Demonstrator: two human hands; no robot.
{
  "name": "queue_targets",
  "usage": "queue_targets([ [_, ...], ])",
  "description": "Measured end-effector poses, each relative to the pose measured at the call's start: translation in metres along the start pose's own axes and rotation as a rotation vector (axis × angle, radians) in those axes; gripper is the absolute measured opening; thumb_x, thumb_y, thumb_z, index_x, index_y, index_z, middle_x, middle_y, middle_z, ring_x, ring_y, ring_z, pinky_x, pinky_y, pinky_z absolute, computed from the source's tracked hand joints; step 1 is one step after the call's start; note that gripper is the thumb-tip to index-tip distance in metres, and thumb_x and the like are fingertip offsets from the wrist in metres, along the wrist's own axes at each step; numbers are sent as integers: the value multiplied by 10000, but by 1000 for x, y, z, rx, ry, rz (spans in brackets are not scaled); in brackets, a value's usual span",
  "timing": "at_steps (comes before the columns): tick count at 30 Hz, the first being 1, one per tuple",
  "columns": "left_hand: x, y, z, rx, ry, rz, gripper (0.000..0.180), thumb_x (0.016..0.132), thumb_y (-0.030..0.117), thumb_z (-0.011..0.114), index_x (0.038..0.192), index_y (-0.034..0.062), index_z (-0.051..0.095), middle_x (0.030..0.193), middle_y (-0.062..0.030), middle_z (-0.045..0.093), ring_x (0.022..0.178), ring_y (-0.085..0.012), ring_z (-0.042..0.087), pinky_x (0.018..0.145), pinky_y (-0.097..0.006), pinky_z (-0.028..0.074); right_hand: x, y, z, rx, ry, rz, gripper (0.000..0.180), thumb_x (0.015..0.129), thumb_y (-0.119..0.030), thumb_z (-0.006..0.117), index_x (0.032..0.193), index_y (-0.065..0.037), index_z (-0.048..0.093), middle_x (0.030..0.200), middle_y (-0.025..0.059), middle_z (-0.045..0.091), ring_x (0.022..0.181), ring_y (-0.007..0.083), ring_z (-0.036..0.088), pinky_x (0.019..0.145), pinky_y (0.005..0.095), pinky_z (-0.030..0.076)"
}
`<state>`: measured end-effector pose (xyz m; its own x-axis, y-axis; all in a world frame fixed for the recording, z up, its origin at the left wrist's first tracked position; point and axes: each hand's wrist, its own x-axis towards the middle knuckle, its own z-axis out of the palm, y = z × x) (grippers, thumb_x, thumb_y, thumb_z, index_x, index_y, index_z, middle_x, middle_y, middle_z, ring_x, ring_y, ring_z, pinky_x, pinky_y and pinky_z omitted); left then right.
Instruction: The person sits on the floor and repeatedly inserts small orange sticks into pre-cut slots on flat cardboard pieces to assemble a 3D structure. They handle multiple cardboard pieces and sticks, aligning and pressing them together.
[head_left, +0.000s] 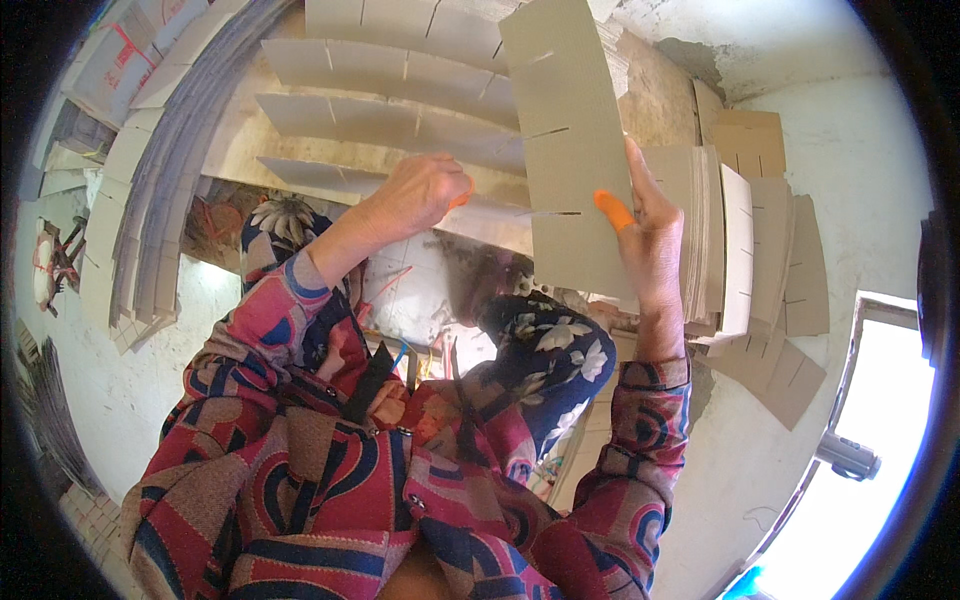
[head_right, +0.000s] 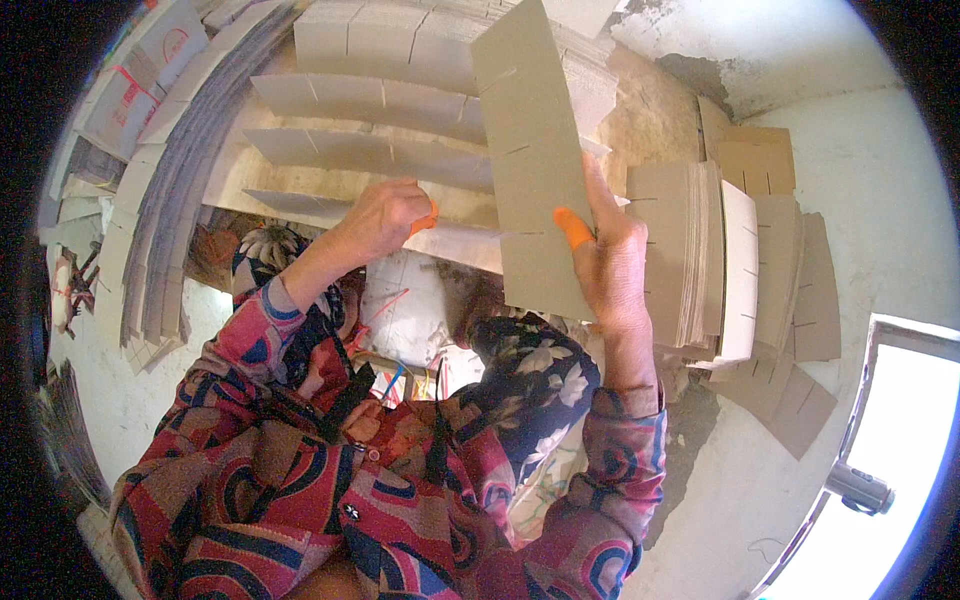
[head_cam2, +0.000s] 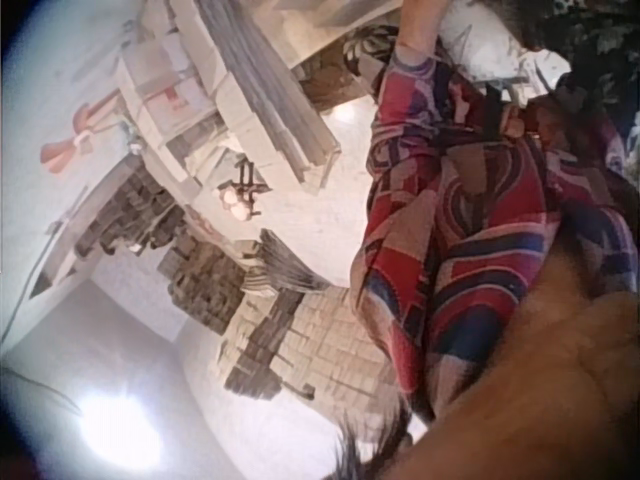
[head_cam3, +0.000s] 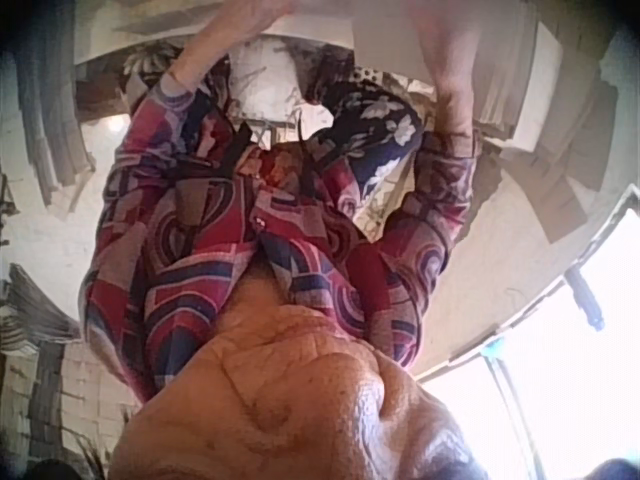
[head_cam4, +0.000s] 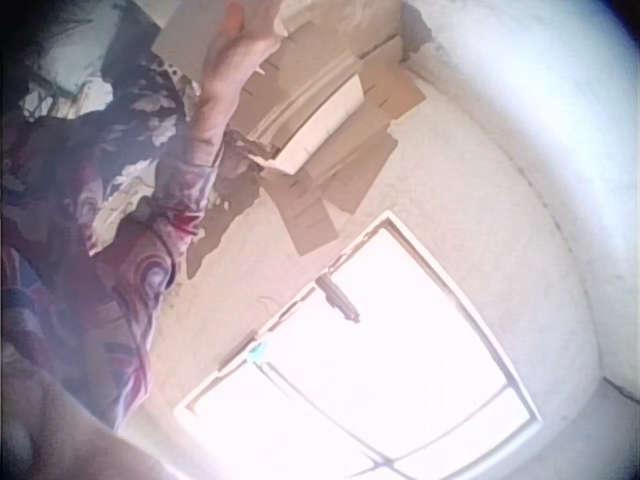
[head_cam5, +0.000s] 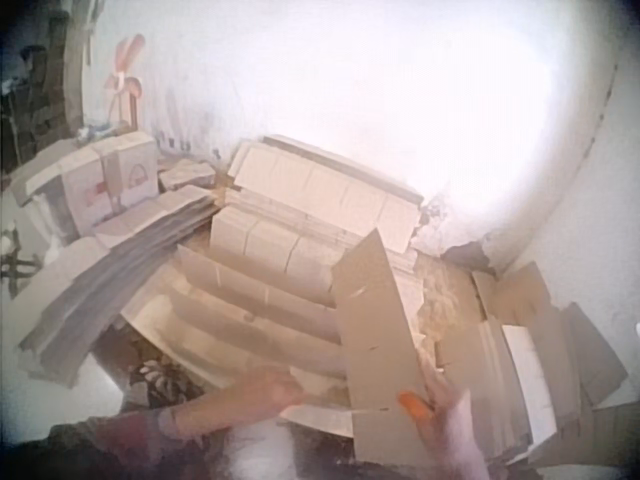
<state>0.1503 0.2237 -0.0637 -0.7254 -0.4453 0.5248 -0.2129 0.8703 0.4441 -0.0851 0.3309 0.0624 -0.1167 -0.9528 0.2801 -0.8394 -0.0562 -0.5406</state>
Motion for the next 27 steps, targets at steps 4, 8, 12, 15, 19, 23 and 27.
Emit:
queue_targets([
  [4,-1,-2,2,17,-9,-28,147,718,82,643,672,11,523,667,-124,544,668,-306,549,579,-404,448,7,0,2,16,-86,15,638,770,-15,687,1355,-75,440,1155,223,583,1038,302,625,829,327,489],
  [8,1,0,-1,-13,-14,-31,129,718,67,631,686,-2,526,686,-133,546,690,-310,553,590,-402,451,19,6,6,75,-129,-69,624,757,15,676,1337,-60,457,1171,234,572,1081,323,598,858,326,475],
  [12,2,1,-4,-29,-3,-57,116,727,68,630,699,-6,544,687,-132,549,694,-316,553,588,-403,449,37,6,6,96,-204,-62,607,749,24,668,1319,-46,472,1196,241,560,1095,332,588,875,329,466],
  [15,4,-2,-2,-49,-5,-73,113,733,73,635,705,-3,556,686,-133,551,694,-317,552,583,-403,444,48,10,10,68,-224,-115,605,746,25,662,1317,-39,471,1169,252,569,1075,338,597,871,332,467],
  [19,4,-7,2,-65,-5,-81,118,735,84,648,704,10,562,678,-131,547,691,-319,547,583,-405,436,55,21,26,-2,-249,-209,603,744,32,653,1315,-40,473,1094,269,591,1010,365,615,842,353,481],
  [23,3,-9,5,-52,-12,-99,123,735,91,653,704,19,558,679,-126,545,698,-324,542,588,-409,432,50,29,52,-39,-374,-62,606,804,-5,654,1364,-65,430,1149,233,602,1041,252,616,865,298,457],
  [27,7,-6,2,-52,-19,-104,128,739,86,644,702,15,545,679,-122,536,702,-325,537,583,-411,429,38,40,77,-137,-318,-121,532,824,-90,620,1328,-56,451,936,232,624,869,359,624,764,400,488],
])
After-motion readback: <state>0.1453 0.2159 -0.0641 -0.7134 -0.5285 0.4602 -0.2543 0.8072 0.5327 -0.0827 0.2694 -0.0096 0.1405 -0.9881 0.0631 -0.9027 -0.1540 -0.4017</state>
